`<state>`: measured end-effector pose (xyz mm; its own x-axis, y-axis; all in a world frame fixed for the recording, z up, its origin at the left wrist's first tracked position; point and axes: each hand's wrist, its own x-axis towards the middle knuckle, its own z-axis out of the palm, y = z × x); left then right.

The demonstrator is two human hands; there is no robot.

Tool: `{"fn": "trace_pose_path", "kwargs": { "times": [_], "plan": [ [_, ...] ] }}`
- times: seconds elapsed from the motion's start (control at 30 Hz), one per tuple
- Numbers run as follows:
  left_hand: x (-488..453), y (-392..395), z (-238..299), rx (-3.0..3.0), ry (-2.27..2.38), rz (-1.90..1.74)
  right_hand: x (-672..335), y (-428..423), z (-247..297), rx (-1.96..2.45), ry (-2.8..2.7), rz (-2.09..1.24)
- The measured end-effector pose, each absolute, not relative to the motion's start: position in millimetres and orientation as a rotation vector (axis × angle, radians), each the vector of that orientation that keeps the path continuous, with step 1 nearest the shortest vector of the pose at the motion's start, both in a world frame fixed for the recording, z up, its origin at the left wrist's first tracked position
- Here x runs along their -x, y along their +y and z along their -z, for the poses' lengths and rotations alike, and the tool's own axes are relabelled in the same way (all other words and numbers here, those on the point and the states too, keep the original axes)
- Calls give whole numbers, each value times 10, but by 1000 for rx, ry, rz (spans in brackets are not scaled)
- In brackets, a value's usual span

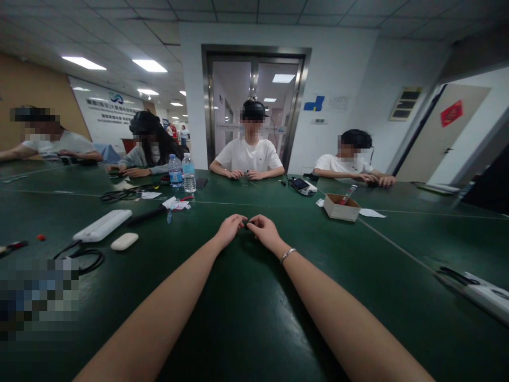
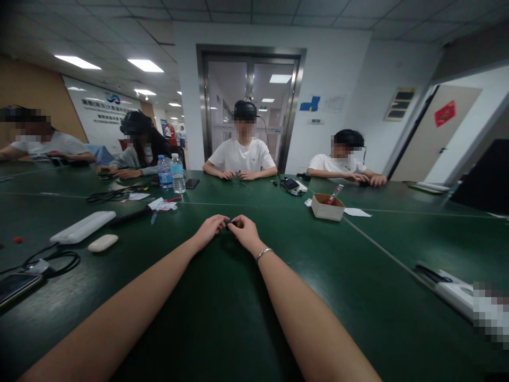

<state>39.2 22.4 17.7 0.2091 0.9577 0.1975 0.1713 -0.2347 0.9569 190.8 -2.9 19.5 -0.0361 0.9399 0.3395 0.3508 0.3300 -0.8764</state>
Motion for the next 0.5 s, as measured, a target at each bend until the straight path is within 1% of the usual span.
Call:
{"fn": "trace_pose_path", "kwargs": {
  "times": [0.13, 0.3, 0.5],
  "plan": [
    [-349, 282, -148, -1622, 976, -1145, -1896, -31, -220, 1215, -1678, -632],
    [-307, 272, -132, -1581, 831, -1046, -1905, -17, -207, 1225, -1697, -613],
    [-301, 198, -144, -1468, 790, -1094, -1906, 14, -150, 1211, -1724, -650]
  ]
}}
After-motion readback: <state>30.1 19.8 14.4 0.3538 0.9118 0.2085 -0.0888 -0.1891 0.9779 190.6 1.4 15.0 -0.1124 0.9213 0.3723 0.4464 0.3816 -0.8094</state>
